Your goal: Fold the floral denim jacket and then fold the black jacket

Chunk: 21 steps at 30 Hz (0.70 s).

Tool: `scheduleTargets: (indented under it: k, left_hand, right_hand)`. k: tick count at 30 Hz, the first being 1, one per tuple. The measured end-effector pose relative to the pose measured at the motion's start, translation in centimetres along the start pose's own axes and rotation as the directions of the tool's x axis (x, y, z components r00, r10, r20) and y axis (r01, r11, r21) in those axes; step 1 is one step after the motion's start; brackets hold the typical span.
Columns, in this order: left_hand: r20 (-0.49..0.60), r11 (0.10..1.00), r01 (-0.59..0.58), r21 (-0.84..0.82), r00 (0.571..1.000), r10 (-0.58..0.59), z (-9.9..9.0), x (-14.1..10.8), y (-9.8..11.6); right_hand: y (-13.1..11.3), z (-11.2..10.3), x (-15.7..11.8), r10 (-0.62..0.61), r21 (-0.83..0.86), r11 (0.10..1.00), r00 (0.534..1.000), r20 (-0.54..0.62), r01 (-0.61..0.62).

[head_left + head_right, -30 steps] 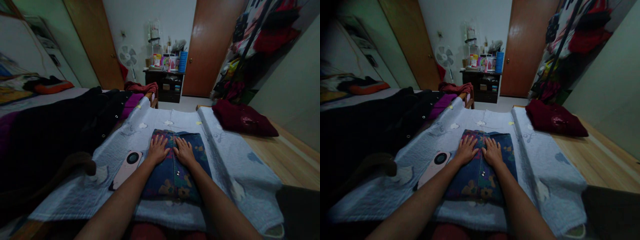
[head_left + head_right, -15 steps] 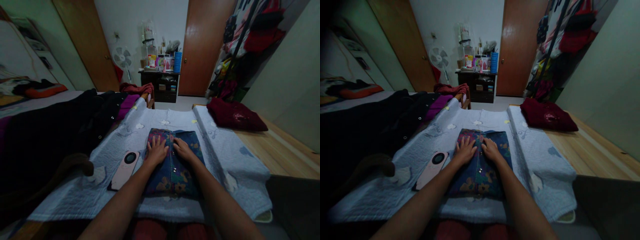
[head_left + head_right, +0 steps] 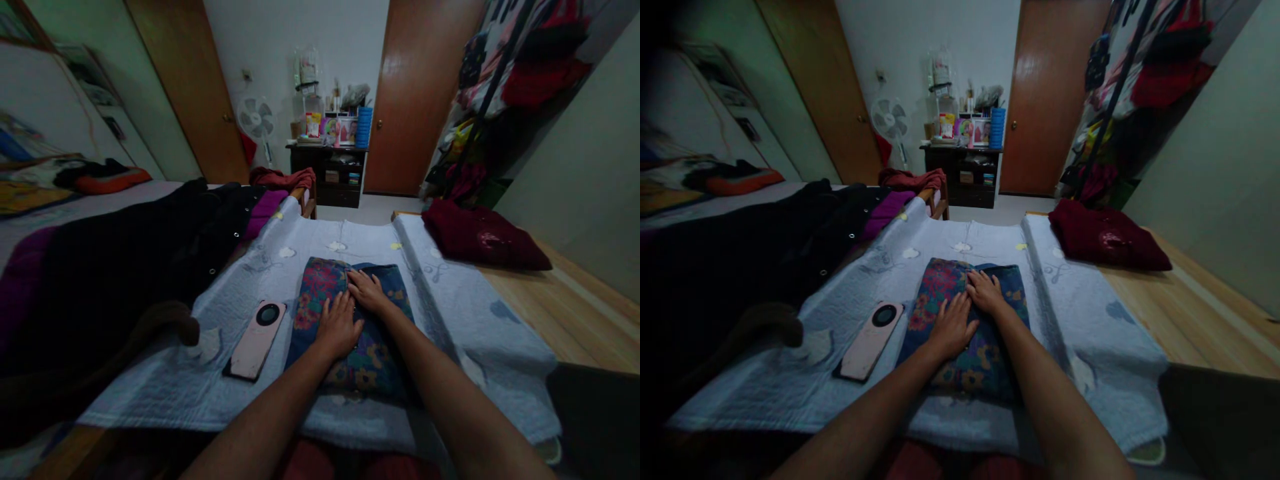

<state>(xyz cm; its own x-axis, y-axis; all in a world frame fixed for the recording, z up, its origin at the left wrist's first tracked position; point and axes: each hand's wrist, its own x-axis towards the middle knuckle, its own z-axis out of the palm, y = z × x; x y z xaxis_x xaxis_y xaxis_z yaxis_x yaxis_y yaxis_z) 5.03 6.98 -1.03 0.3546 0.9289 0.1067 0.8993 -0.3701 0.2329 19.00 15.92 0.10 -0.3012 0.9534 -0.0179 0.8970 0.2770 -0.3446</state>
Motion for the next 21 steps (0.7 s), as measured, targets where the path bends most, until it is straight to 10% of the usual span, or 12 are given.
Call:
scheduleTargets:
  k: [10,21]
  left_hand:
    - [-0.004,1.000,0.001,-0.026,1.000,-0.001,0.2,-0.1,-0.1]
    - [0.131,0.990,-0.057,-0.127,0.989,0.074,-2.0,-0.6,-1.1]
  right_hand:
    - [-0.4,0.3,2.0,0.064,-0.099,0.993,0.997,-0.038,-0.067]
    - [-0.9,-1.6,-1.8,0.029,0.382,0.924,0.989,-0.142,0.027]
